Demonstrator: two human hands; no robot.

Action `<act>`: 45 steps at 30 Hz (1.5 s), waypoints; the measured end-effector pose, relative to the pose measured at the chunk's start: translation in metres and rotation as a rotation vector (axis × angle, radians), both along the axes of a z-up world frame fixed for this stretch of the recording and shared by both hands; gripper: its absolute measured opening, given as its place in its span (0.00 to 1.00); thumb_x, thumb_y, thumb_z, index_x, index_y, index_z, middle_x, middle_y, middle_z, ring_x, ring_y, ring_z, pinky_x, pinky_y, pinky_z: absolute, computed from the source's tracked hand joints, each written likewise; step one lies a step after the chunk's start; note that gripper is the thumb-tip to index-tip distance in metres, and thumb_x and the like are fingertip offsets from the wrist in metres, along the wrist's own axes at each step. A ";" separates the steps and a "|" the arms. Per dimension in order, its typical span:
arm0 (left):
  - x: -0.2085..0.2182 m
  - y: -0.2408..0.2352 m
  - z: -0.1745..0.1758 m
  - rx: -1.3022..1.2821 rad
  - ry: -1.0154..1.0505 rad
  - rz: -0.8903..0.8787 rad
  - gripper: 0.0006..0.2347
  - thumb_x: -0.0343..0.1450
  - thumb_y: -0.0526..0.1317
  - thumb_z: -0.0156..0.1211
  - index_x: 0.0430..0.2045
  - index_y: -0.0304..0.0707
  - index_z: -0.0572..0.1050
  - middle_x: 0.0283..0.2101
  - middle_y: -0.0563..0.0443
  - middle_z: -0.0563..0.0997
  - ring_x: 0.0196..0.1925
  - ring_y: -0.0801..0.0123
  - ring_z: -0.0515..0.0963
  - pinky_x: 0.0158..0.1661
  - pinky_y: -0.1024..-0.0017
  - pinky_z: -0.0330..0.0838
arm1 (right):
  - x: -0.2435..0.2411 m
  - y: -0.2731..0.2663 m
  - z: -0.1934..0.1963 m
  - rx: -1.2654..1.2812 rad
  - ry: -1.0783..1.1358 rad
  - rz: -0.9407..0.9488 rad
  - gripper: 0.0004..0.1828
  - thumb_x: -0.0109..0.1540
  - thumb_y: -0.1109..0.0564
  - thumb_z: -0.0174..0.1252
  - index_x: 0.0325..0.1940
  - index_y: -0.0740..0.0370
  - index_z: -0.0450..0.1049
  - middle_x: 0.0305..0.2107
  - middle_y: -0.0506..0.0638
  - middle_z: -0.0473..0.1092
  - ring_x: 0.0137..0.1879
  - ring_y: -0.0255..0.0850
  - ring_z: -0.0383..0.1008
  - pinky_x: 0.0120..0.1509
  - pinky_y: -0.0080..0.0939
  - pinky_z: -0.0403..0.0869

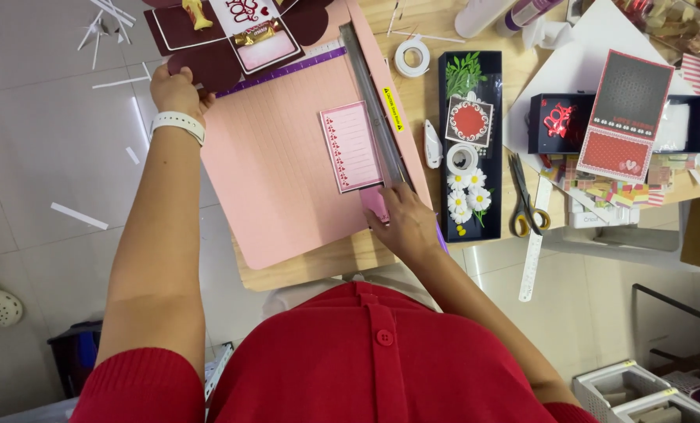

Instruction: Decorating a multi-layered explosion box by gluing paper elements and using a paper trimmer.

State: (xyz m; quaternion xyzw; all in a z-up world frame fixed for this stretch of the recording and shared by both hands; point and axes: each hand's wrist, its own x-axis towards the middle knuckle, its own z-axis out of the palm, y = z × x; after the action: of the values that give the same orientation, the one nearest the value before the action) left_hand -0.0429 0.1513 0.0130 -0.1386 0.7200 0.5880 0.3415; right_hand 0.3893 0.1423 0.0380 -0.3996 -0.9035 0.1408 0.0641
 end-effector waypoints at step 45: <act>0.162 -0.048 -0.026 -0.032 1.481 -1.718 0.38 0.69 0.76 0.32 0.72 0.61 0.58 0.75 0.44 0.56 0.78 0.41 0.48 0.67 0.23 0.38 | 0.083 0.006 0.155 -1.145 0.565 -0.551 0.29 0.65 0.62 0.49 0.70 0.79 0.59 0.24 0.57 0.64 0.17 0.36 0.61 0.14 0.38 0.66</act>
State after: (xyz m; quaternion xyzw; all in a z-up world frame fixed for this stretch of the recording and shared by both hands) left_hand 0.1195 0.1031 -0.0126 0.7791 0.6091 0.0871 0.1200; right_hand 0.4719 0.1478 0.1927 -0.5336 -0.5014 0.6722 0.1094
